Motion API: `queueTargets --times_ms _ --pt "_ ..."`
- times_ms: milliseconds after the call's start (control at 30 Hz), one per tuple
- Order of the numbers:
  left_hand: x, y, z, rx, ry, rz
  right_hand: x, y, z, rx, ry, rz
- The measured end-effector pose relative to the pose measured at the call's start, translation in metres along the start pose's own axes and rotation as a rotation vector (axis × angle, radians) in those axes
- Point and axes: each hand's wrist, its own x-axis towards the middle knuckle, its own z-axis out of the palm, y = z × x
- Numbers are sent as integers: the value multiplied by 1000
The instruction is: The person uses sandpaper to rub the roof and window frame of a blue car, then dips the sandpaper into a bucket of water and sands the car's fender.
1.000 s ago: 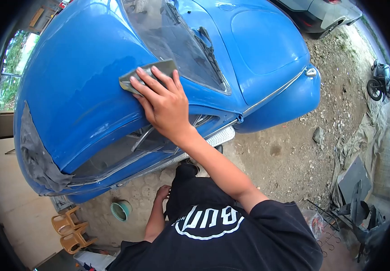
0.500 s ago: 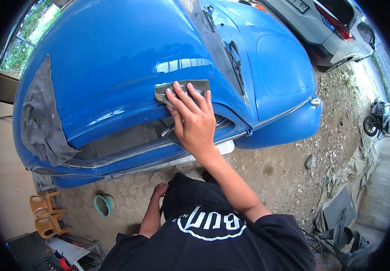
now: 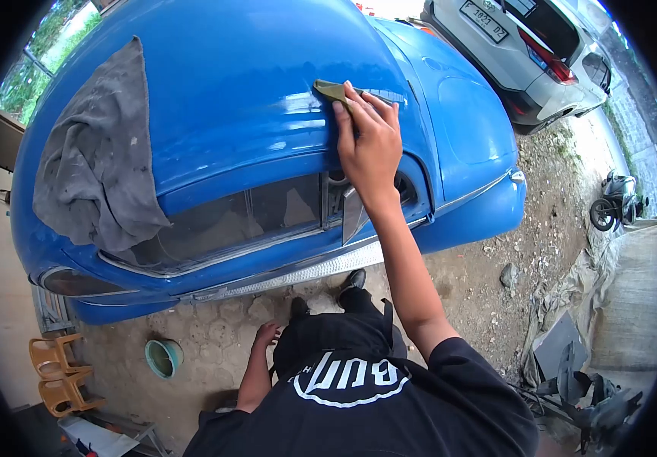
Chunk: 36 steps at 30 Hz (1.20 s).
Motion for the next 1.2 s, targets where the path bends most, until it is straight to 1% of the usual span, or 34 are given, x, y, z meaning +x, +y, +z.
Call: queueTargets --times_ms 33,67,100,133,167,233,267,300,333,400,467,500,533,600,667,700,733,767,800,867,933,1000,1067,1100,1133,1200 --pt "5 -14 -7 -18 2 -10 2 -18 6 -38 18 -5" --pt "8 -31 -15 -35 2 -22 -1 -40 12 37 -20 -7" --pt "10 -44 -19 -49 -1 -39 -11 -63 19 86 -56 -59" --pt "4 -48 -22 18 -39 -62 -22 -82 24 135 -92 -108" --pt "-4 -53 -28 86 -73 -83 -34 -91 28 114 -80 -112" --pt "-15 -62 -38 176 -114 -134 -38 -80 17 -23 -89 -119" --pt "-15 -65 -45 120 -88 -113 -38 -68 8 -89 -91 -123" --pt "-16 -72 -51 65 -65 -97 -38 -47 3 -158 -53 -55" --pt "-16 -75 -52 3 -43 -78 -34 -25 -1 -175 -33 58" --pt "-2 -81 -63 -39 -41 -45 -15 -13 7 -99 7 108" --pt "0 -100 -71 -25 -58 -65 3 -48 29 13 21 44" --pt "3 -99 -76 -1 -67 -78 4 -71 39 23 2 -43" --pt "4 -99 -82 25 -75 -96 -2 -90 42 51 -51 -86" --pt "6 -90 -87 38 -66 -107 -24 -106 26 38 -170 -97" --pt "13 -83 -90 15 -77 -123 -33 -82 9 -45 -191 -84" --pt "15 -77 -89 2 -56 -85 -27 -69 6 -63 -166 -22" --pt "17 -71 -89 -11 -33 -50 -15 -61 9 -114 -143 -10" --pt "20 -61 -90 -25 -6 -10 -5 -62 19 -89 -108 -10" --pt "21 -48 -89 -51 8 26 7 -73 29 -63 -67 -12" --pt "14 -37 -84 -94 37 85 12 -96 49 9 -43 -103" --pt "12 -32 -78 -59 14 64 -5 -114 40 64 -151 -151" --pt "16 -24 -69 -39 -8 46 -27 -106 20 27 -236 -176" --pt "18 -26 -67 -28 -14 14 -24 -78 10 -68 -227 -171" --pt "15 -28 -67 -42 -4 11 -13 -69 9 -91 -202 -124" --pt "13 -31 -67 -54 4 8 1 -64 14 -127 -169 -123" --pt "18 -27 -63 -68 4 13 18 -83 35 -74 -105 -124"
